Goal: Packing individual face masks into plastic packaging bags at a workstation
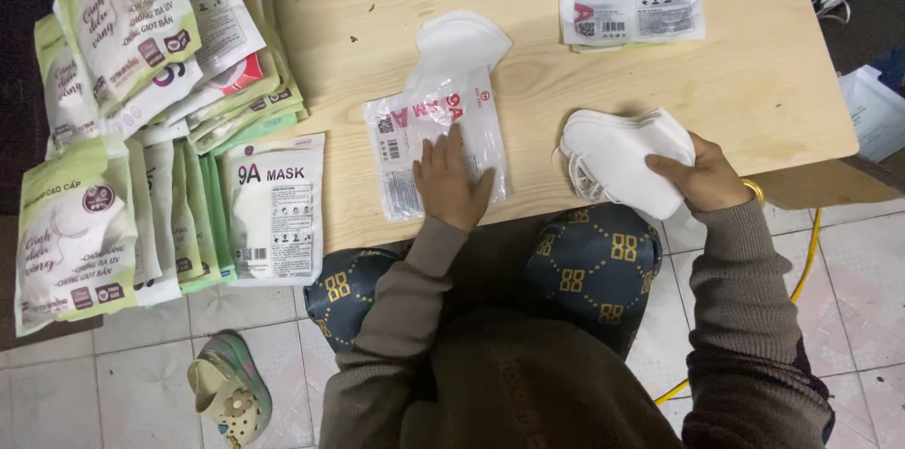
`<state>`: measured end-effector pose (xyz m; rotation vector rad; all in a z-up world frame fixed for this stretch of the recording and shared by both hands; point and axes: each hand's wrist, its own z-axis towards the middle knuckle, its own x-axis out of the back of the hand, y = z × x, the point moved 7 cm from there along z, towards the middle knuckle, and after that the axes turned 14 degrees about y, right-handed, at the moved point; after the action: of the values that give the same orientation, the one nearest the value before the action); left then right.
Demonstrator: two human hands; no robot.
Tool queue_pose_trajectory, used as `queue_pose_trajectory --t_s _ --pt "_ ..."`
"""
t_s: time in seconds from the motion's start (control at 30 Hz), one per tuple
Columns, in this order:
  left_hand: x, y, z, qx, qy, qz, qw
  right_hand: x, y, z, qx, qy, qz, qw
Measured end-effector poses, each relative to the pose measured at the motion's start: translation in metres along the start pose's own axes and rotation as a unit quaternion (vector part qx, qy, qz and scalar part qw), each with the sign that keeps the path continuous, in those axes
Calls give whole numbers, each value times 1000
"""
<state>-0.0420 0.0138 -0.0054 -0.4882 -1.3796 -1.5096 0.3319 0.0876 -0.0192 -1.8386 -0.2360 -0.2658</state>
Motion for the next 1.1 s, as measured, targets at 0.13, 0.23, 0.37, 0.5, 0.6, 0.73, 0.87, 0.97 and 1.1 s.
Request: queue_pose_trajectory --t_s 0.13,0.23,0.37,0.5,0.6,0.73,0.87,0.97,1.1 --pt "-4 45 33 -49 113 11 992 -8 -5 -6 6 2 31 999" --pt "-25 57 45 -7 133 24 991 -11 -11 -8 13 2 32 999" --pt "-26 52 38 -1 107 14 994 -4 -7 -10 19 15 21 999" --pt "29 53 15 -47 119 -45 991 -2 -2 -5 15 14 51 999" --pt "12 -3 -1 -10 95 -56 994 -8 -7 -10 11 -9 72 997" --pt "9 -50 -7 13 80 -38 996 -42 -31 -22 13 -41 116 992" --pt "2 -63 -5 -16 81 14 996 -99 -85 -48 -6 -118 215 969" --pt "-15 -82 -2 18 39 1 999 -146 -89 -51 -25 -179 272 945" --pt "-10 -81 -1 65 40 -85 993 -201 -99 -63 -46 -227 292 928"
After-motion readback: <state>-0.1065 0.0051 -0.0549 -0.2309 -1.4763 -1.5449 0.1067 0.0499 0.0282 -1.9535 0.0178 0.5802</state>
